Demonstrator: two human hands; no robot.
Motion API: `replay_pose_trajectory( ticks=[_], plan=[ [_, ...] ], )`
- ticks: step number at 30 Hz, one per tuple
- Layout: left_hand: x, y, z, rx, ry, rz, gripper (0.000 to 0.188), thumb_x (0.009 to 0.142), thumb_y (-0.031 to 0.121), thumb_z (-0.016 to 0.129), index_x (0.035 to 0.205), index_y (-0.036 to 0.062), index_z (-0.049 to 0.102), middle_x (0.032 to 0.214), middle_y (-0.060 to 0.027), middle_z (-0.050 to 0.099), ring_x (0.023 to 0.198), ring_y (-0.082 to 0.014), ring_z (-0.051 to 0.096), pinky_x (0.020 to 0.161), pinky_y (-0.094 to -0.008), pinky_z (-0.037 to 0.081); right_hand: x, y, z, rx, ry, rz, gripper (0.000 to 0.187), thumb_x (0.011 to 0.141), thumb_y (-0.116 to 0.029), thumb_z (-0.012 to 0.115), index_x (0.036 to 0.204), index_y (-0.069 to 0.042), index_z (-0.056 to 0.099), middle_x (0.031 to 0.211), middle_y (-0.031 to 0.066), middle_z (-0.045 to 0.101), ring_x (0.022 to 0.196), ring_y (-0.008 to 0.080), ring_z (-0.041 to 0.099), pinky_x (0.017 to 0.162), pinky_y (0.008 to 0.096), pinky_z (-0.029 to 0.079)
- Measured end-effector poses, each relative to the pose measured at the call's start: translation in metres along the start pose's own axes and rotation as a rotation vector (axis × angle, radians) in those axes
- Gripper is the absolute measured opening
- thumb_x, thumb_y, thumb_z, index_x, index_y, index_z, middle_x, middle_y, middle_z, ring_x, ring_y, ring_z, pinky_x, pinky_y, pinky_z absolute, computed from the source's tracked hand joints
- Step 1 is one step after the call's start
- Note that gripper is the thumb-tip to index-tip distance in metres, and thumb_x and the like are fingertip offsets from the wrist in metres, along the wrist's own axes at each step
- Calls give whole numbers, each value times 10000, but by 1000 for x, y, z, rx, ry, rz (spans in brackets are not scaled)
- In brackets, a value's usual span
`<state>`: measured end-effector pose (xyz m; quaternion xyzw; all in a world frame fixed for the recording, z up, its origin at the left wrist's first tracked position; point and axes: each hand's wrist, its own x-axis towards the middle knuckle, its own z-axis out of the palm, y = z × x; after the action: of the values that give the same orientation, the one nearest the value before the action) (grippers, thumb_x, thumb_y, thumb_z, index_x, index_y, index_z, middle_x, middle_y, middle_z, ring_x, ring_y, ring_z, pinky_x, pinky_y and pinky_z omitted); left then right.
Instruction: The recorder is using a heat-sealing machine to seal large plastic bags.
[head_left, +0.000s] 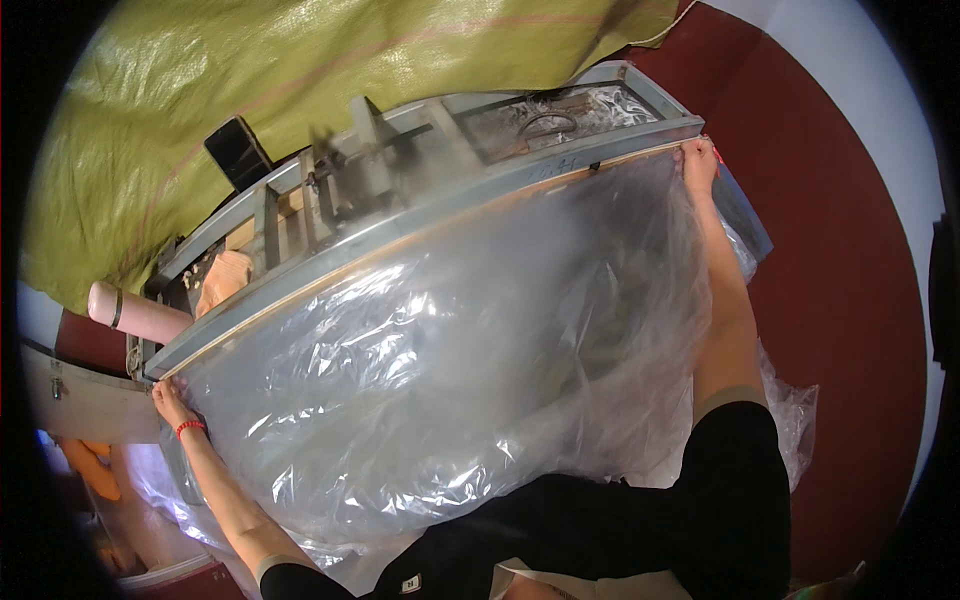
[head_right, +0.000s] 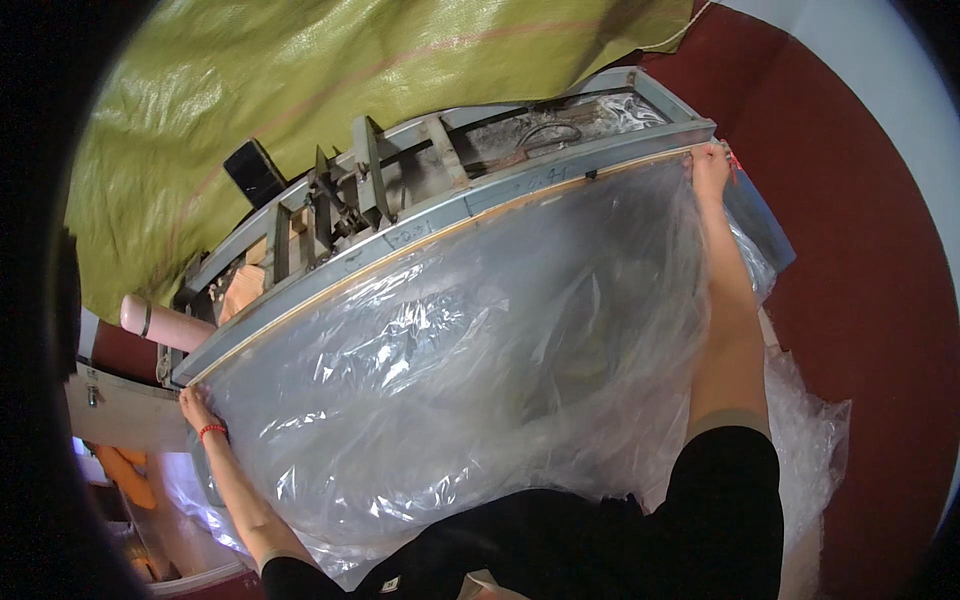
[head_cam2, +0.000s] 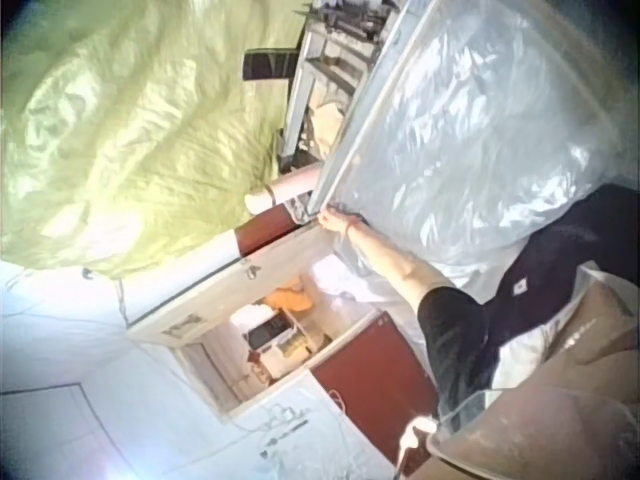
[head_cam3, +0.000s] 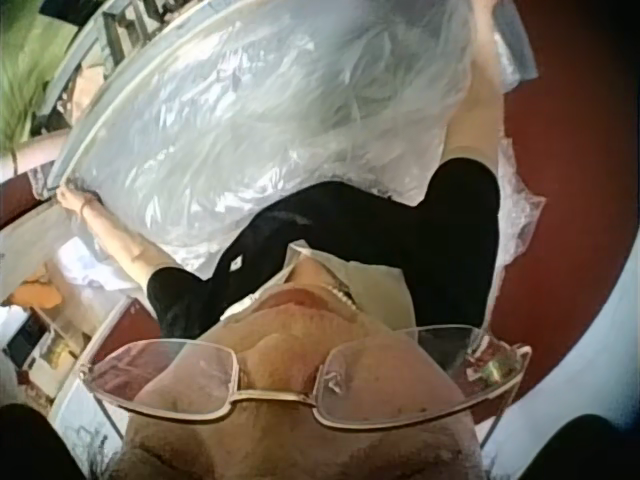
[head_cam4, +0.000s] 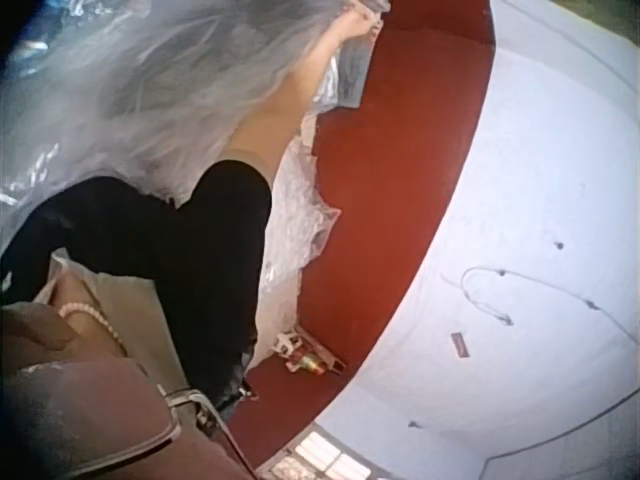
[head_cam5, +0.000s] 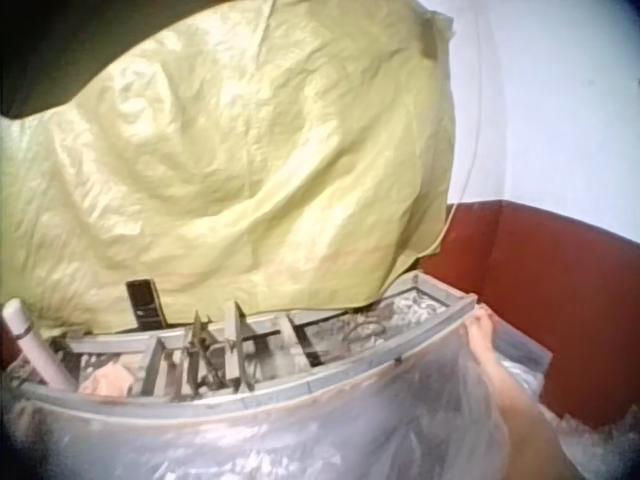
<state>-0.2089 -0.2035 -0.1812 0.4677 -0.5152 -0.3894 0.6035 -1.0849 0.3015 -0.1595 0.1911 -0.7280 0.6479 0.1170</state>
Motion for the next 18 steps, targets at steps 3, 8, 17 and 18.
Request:
replay_pose_trajectory(
  ticks=[3, 8, 17, 18],
  plan=[
    [-8, 2, 12, 34, 26, 15, 127, 827, 196, 537, 798, 79, 494, 699, -9, 516, 610, -98, 480, 589, -251, 458, -2, -4, -6, 40, -55, 74, 136, 781, -149, 536, 706, -36, 521, 607, 52, 562, 501, 101, 516, 470, 233, 418],
    [-16, 31, -13, 252, -155, 92, 82, 827, 162, 561, 840, 96, 514, 698, 28, 503, 587, -54, 444, 507, -182, 365, -32, -63, -15, -270, -239, -154, 353, 801, -321, 589, 894, 15, 642, 825, 50, 642, 803, 118, 571, 755, 242, 414],
    [-151, 158, 8, 160, -388, 129, 34, 842, 75, 489, 860, 75, 518, 727, 38, 507, 598, -27, 430, 524, -166, 341, -41, -40, -149, -539, 57, -195, 258, 818, -239, 580, 908, -3, 637, 842, 68, 645, 765, 124, 571, 729, 265, 438],
    [-164, 168, 11, 165, -382, 138, 28, 843, 81, 496, 860, 76, 518, 738, 33, 518, 612, -33, 451, 539, -168, 360, -30, -30, -163, -619, 142, -300, 256, 825, -214, 556, 948, 1, 620, 926, 108, 632, 838, 194, 584, 784, 301, 434]
  ],
)
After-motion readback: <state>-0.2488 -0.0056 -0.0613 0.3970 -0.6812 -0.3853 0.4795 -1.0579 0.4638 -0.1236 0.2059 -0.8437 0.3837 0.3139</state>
